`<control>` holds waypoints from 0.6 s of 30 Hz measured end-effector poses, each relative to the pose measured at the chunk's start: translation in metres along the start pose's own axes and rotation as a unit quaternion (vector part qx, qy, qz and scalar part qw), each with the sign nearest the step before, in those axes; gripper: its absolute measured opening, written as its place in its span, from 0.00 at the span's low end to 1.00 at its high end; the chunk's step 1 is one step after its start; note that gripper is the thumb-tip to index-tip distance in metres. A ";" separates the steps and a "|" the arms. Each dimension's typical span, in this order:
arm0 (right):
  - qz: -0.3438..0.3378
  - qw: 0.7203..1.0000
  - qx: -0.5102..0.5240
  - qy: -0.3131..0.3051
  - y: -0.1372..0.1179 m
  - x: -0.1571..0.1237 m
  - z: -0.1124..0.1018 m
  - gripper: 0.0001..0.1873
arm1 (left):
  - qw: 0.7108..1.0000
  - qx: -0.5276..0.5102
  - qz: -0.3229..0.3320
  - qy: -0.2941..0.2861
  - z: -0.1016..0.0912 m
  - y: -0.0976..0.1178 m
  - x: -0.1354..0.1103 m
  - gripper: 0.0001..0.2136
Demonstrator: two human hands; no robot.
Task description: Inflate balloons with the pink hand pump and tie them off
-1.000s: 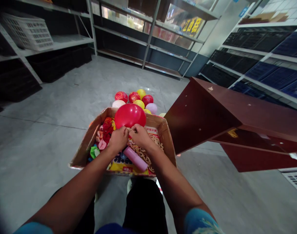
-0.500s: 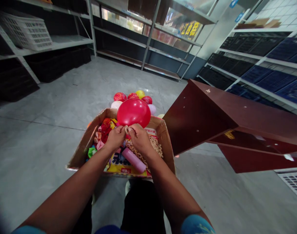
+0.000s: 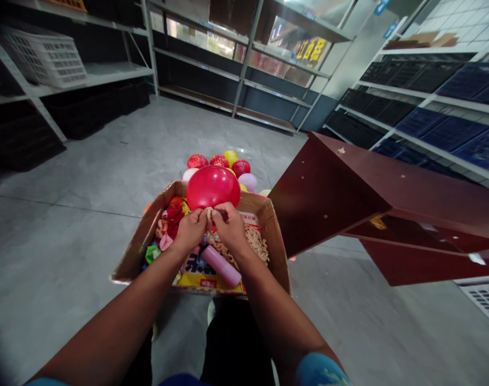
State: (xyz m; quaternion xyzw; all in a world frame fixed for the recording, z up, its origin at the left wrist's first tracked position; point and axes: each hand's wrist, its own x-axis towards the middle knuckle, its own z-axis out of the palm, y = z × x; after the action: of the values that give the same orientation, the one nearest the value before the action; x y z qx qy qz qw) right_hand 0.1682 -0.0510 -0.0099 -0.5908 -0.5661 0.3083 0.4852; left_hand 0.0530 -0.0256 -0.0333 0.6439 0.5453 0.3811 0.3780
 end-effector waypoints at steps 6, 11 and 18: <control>-0.121 0.988 -0.093 0.025 0.000 -0.003 0.003 0.06 | 1.000 0.004 -0.004 0.005 0.000 0.000 0.000 0.15; -0.191 0.972 -0.139 0.015 -0.009 -0.008 0.001 0.07 | 1.000 0.002 -0.008 0.010 -0.003 0.000 0.001 0.14; -0.080 0.996 -0.041 -0.003 -0.005 -0.005 0.002 0.07 | 0.997 0.079 0.016 0.021 -0.008 0.005 -0.002 0.14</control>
State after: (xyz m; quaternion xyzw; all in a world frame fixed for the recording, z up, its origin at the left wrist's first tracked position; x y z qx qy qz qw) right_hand 0.1634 -0.0563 -0.0070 -0.5625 -0.6251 0.2464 0.4818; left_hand 0.0473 -0.0275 -0.0256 0.6723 0.5710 0.3566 0.3078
